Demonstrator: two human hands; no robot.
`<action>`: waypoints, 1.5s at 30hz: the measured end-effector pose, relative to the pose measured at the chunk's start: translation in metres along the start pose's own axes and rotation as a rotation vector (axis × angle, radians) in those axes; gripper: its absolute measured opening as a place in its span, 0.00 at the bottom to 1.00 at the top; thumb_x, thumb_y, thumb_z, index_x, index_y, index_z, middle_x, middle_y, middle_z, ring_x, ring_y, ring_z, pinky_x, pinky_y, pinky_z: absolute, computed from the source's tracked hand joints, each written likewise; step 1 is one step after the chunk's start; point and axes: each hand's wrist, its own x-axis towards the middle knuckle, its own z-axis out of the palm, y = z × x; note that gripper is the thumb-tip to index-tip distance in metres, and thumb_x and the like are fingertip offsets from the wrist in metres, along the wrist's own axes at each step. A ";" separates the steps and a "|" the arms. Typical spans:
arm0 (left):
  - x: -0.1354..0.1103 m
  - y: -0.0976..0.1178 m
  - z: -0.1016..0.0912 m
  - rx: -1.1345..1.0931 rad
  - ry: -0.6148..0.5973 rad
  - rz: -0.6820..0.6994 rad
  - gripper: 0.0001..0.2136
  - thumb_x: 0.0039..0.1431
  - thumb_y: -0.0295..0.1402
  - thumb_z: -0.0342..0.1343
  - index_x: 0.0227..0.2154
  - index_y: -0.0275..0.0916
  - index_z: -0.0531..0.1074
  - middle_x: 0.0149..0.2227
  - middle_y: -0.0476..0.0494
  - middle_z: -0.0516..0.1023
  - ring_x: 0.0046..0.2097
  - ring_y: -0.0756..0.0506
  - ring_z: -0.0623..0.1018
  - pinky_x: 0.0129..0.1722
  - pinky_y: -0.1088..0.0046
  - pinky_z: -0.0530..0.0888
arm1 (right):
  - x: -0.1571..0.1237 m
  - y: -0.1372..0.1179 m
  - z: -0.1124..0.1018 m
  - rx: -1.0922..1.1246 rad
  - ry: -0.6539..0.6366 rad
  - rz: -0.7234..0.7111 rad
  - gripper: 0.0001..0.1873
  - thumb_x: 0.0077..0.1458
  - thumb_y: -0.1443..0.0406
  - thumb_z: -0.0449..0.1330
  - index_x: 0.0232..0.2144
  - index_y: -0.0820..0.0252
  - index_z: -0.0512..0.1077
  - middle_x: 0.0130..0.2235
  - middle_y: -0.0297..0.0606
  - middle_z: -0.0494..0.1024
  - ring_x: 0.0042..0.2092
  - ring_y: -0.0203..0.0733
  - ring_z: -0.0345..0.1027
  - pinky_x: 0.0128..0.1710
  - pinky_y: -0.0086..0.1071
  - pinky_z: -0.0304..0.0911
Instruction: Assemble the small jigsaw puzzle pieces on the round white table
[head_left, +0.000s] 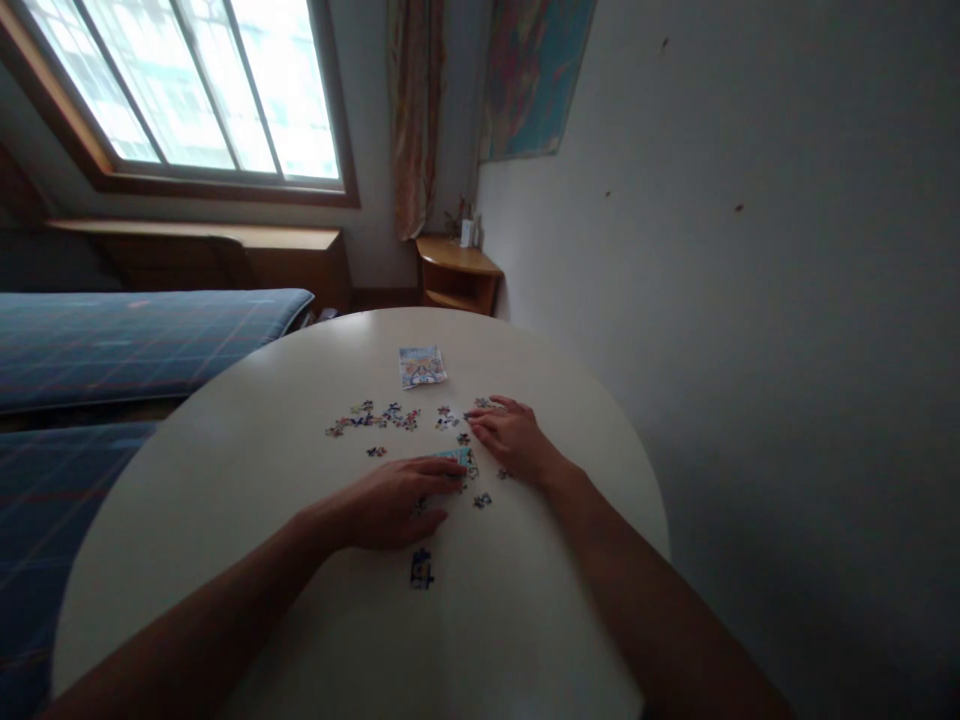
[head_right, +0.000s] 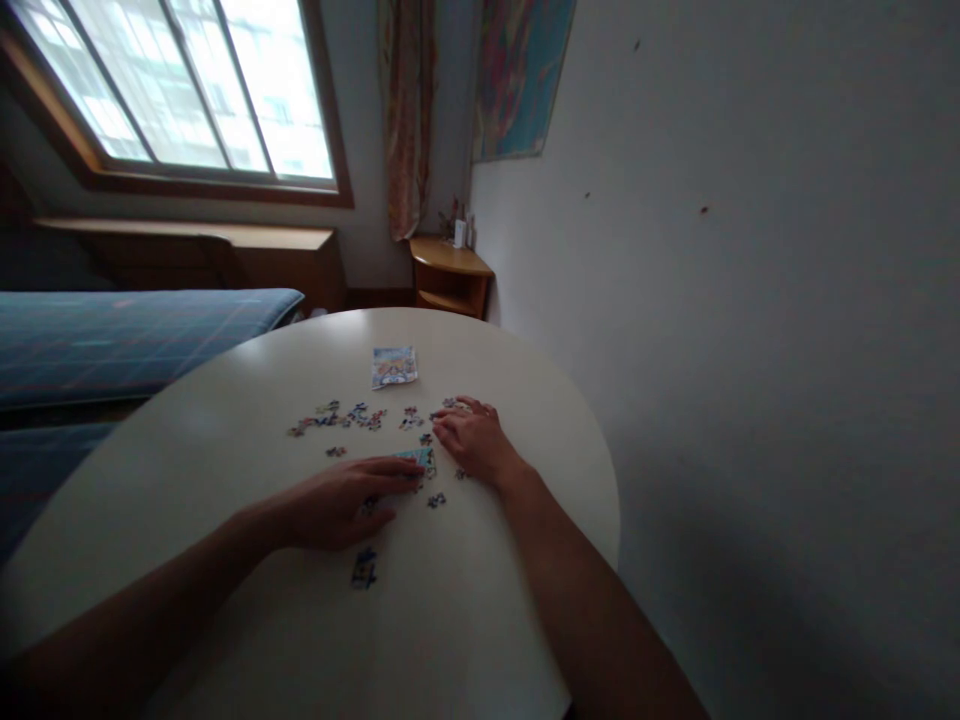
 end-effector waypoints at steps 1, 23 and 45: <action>0.000 0.000 0.000 -0.005 0.001 -0.002 0.22 0.59 0.30 0.56 0.57 0.42 0.70 0.63 0.42 0.68 0.62 0.40 0.70 0.64 0.61 0.65 | -0.001 0.001 -0.002 0.007 0.015 0.000 0.15 0.66 0.59 0.52 0.46 0.51 0.77 0.55 0.36 0.77 0.65 0.50 0.55 0.61 0.52 0.46; 0.001 0.000 0.000 0.011 -0.002 0.002 0.22 0.58 0.29 0.55 0.57 0.40 0.71 0.63 0.40 0.68 0.62 0.40 0.70 0.63 0.61 0.66 | -0.004 -0.014 -0.001 0.060 0.098 0.130 0.12 0.55 0.70 0.58 0.39 0.52 0.79 0.49 0.38 0.77 0.54 0.48 0.63 0.55 0.45 0.52; 0.001 0.000 0.000 -0.003 0.009 0.016 0.22 0.58 0.29 0.55 0.57 0.42 0.71 0.63 0.41 0.68 0.62 0.40 0.70 0.63 0.61 0.65 | -0.004 -0.009 -0.002 0.161 0.075 0.159 0.09 0.49 0.66 0.66 0.37 0.56 0.77 0.46 0.41 0.78 0.55 0.50 0.64 0.56 0.45 0.52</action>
